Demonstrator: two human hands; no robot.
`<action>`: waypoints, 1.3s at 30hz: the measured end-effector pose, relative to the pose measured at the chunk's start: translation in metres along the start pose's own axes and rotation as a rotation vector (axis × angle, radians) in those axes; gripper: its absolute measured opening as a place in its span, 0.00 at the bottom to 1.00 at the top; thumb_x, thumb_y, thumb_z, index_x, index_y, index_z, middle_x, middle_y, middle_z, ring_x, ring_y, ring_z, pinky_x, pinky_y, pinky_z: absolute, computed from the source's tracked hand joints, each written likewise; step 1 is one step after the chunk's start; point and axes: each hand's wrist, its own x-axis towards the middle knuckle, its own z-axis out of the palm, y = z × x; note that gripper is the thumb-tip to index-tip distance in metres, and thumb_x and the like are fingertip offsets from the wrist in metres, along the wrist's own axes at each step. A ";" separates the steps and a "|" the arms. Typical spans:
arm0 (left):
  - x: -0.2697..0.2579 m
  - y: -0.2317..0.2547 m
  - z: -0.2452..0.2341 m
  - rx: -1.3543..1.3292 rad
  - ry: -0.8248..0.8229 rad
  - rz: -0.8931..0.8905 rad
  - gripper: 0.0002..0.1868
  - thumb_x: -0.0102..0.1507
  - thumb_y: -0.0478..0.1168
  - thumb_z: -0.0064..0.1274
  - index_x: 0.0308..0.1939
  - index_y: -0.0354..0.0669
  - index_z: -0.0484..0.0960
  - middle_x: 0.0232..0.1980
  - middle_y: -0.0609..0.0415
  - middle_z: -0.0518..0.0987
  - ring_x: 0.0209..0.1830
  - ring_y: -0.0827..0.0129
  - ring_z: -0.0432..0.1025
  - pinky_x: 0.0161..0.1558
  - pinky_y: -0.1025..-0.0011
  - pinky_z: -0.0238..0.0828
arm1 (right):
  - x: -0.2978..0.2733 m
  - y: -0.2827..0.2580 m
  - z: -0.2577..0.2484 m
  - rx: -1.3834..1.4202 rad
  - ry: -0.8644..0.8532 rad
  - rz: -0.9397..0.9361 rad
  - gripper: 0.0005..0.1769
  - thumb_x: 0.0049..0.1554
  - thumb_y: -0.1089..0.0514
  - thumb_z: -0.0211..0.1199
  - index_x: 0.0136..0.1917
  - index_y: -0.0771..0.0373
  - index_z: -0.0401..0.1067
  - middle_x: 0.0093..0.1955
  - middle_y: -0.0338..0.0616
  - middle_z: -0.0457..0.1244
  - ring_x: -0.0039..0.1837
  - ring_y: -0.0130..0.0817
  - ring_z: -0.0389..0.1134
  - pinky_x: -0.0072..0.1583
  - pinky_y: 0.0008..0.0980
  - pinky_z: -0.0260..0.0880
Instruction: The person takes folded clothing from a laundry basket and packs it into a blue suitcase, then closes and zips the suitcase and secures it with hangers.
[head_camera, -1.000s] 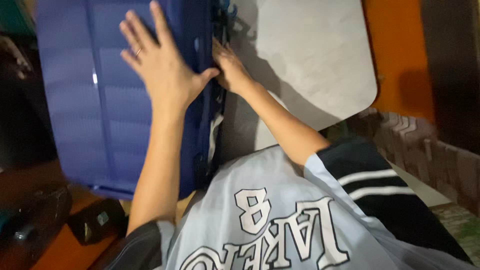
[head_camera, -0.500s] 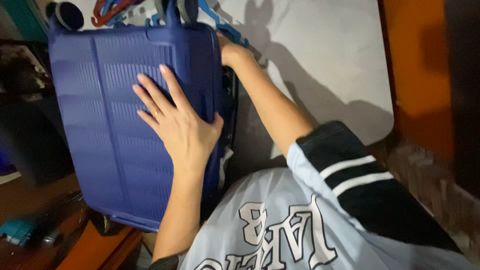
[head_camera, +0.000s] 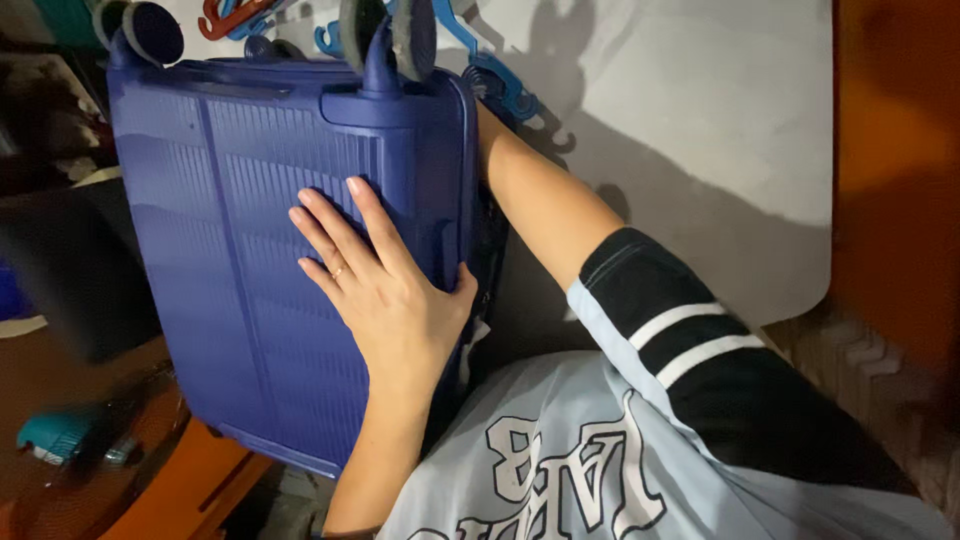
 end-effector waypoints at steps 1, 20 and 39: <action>0.001 -0.001 0.000 0.004 -0.004 0.001 0.65 0.48 0.50 0.72 0.79 0.30 0.47 0.79 0.18 0.42 0.81 0.26 0.38 0.69 0.25 0.47 | -0.004 0.003 0.000 0.003 -0.003 0.003 0.15 0.62 0.57 0.63 0.60 0.65 0.73 0.61 0.54 0.65 0.64 0.44 0.67 0.62 0.39 0.70; 0.085 -0.073 -0.005 -0.347 0.322 0.167 0.27 0.53 0.53 0.71 0.45 0.39 0.80 0.44 0.47 0.74 0.47 0.54 0.67 0.53 0.58 0.65 | 0.015 -0.091 -0.031 0.201 -0.045 -0.198 0.15 0.62 0.63 0.64 0.63 0.62 0.72 0.61 0.47 0.63 0.65 0.40 0.67 0.62 0.35 0.74; 0.325 -0.266 0.091 -0.329 -0.298 0.122 0.22 0.74 0.39 0.48 0.72 0.40 0.77 0.60 0.39 0.81 0.61 0.57 0.76 0.59 0.63 0.69 | 0.187 -0.053 0.057 0.152 -0.278 -0.091 0.14 0.60 0.67 0.61 0.59 0.62 0.74 0.59 0.43 0.74 0.64 0.35 0.76 0.65 0.31 0.76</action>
